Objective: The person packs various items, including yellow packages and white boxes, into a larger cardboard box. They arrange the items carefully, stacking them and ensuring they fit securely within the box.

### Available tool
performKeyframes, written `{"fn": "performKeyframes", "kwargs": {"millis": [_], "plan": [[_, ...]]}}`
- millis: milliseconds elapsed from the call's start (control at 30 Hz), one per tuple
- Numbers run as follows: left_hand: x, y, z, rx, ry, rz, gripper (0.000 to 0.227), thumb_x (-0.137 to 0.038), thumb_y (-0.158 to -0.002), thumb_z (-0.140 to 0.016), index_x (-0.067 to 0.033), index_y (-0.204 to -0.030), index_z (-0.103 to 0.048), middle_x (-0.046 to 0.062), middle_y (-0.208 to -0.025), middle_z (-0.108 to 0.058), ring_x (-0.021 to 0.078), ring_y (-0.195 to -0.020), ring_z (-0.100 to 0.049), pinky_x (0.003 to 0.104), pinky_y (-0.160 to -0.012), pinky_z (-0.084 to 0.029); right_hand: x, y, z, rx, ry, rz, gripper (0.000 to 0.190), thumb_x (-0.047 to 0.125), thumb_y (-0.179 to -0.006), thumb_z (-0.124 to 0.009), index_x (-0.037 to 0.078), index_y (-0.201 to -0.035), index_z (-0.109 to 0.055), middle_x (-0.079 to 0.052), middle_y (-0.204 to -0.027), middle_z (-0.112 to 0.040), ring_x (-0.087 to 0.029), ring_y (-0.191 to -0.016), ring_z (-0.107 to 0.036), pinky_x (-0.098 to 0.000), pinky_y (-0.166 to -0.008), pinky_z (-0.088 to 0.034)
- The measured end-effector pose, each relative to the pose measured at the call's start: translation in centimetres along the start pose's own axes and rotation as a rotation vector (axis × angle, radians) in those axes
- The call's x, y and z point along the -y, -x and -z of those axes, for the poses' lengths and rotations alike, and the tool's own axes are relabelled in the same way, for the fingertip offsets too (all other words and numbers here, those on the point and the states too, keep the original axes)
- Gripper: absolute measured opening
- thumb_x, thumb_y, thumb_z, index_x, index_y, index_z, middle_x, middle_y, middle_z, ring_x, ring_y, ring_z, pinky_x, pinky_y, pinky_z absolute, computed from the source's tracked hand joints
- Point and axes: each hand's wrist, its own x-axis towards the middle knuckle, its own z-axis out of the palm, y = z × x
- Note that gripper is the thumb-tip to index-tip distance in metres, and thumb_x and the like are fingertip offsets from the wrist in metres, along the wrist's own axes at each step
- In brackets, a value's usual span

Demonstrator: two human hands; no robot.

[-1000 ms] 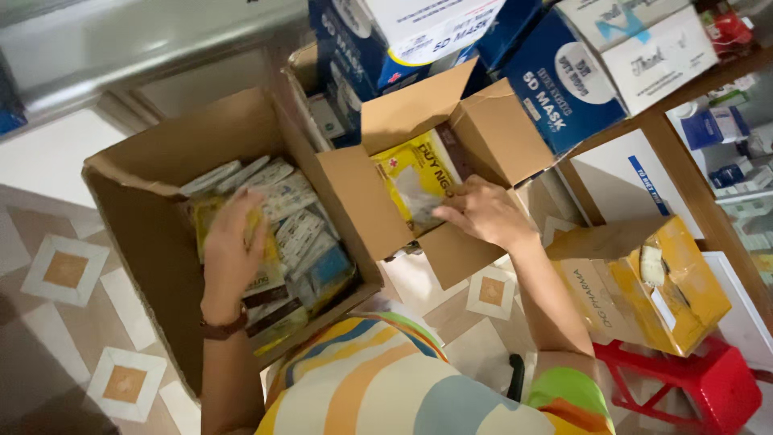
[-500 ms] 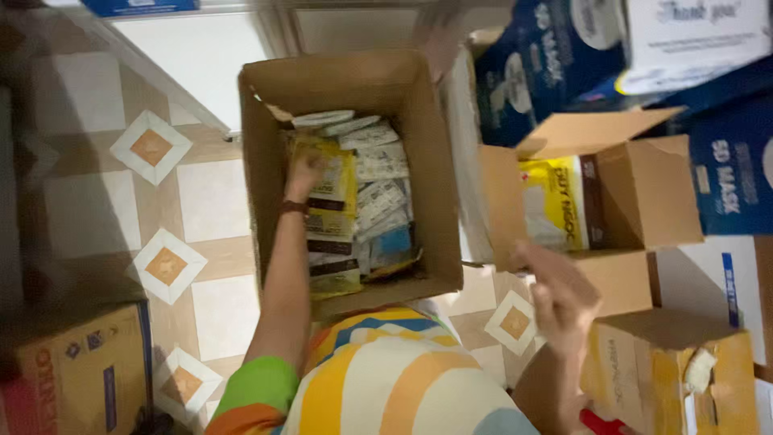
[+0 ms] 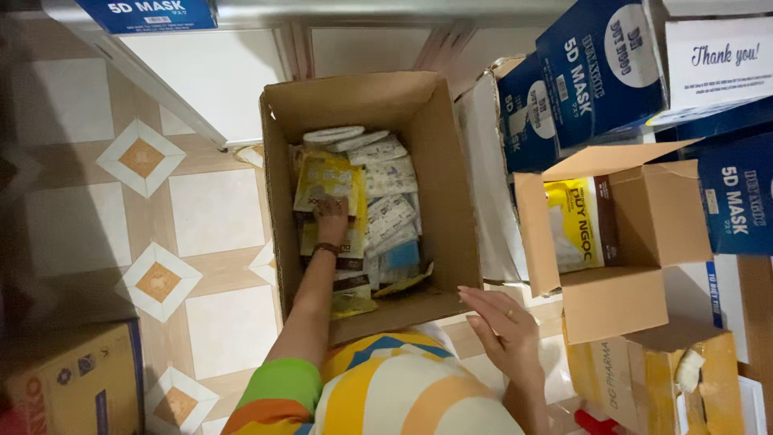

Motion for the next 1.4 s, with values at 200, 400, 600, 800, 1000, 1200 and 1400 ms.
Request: {"fn": "performKeyframes", "kwargs": {"millis": [200,400,600,800,1000,1200,1400], "plan": [[1.8,-1.0,0.3,-0.031,0.092,-0.137,0.027,-0.009,-0.097,-0.060,-0.0018,-0.124,-0.063,0.023,-0.122,-0.066,0.0392,-0.110,-0.066,0.050,-0.091,-0.056,0.5,-0.6,-0.9,0.006,-0.009,0.015,0.027,0.006,-0.085,-0.074,0.004,-0.112,-0.075,-0.011,-0.114,-0.077,-0.028,-0.101,-0.075,-0.0358,-0.087,-0.059],[2.3,-2.1,1.4,0.247,0.895,0.433,0.025,-0.013,-0.101,-0.061,0.0098,-0.092,-0.066,0.026,-0.092,-0.070,0.0391,-0.086,-0.066,0.047,-0.073,-0.053,0.7,-1.6,-1.1,0.040,-0.027,0.107,0.026,0.006,-0.085,-0.074,0.002,-0.111,-0.074,-0.013,-0.115,-0.076,-0.030,-0.103,-0.074,-0.0380,-0.087,-0.058],[2.8,-4.4,5.9,-0.025,0.703,0.090,0.017,-0.015,-0.089,-0.070,0.0001,-0.096,-0.074,0.026,-0.095,-0.070,0.0416,-0.084,-0.070,0.048,-0.071,-0.055,0.0,-2.0,-1.9,0.051,-0.132,0.114,0.022,0.006,-0.089,-0.072,0.001,-0.111,-0.073,-0.013,-0.116,-0.076,-0.029,-0.103,-0.075,-0.0361,-0.087,-0.059],[4.2,-1.6,17.2,-0.189,1.048,0.173,0.026,-0.023,-0.101,-0.065,-0.0005,-0.113,-0.062,0.021,-0.097,-0.069,0.0358,-0.087,-0.070,0.042,-0.075,-0.053,-3.3,-2.3,-5.5,0.047,-0.285,0.027,0.022,0.006,-0.097,-0.068,0.000,-0.118,-0.072,-0.014,-0.123,-0.075,-0.028,-0.114,-0.072,-0.0343,-0.097,-0.055],[2.4,2.4,26.1,-0.286,1.314,0.249,0.017,-0.015,-0.105,-0.062,0.0007,-0.110,-0.063,0.014,-0.095,-0.068,0.0217,-0.086,-0.061,0.036,-0.079,-0.052,-6.3,-2.5,-10.1,0.089,-0.532,-0.306,0.052,0.010,-0.096,-0.068,0.004,-0.145,-0.051,-0.011,-0.139,-0.065,-0.017,-0.120,-0.064,-0.0317,-0.099,-0.053],[1.3,5.8,32.0,-0.221,1.738,0.216,0.021,-0.010,-0.104,-0.055,-0.0023,-0.120,-0.065,0.003,-0.110,-0.071,0.0139,-0.101,-0.064,0.029,-0.093,-0.051,-6.6,-2.6,-11.1,-0.084,-0.721,-0.218,0.070,0.010,-0.097,-0.068,0.005,-0.155,-0.028,-0.011,-0.145,-0.055,-0.011,-0.121,-0.057,-0.0268,-0.096,-0.049],[-0.8,7.2,36.3,-0.161,1.969,0.046,0.017,-0.012,-0.110,-0.058,-0.0019,-0.122,-0.065,0.002,-0.113,-0.070,0.0079,-0.096,-0.063,0.023,-0.088,-0.051,-5.3,1.0,-7.9,-0.098,-0.745,-0.300,0.016,0.009,-0.107,-0.070,-0.001,-0.120,-0.069,-0.004,-0.093,-0.069,-0.007,-0.083,-0.063,-0.0250,-0.074,-0.053]]}}
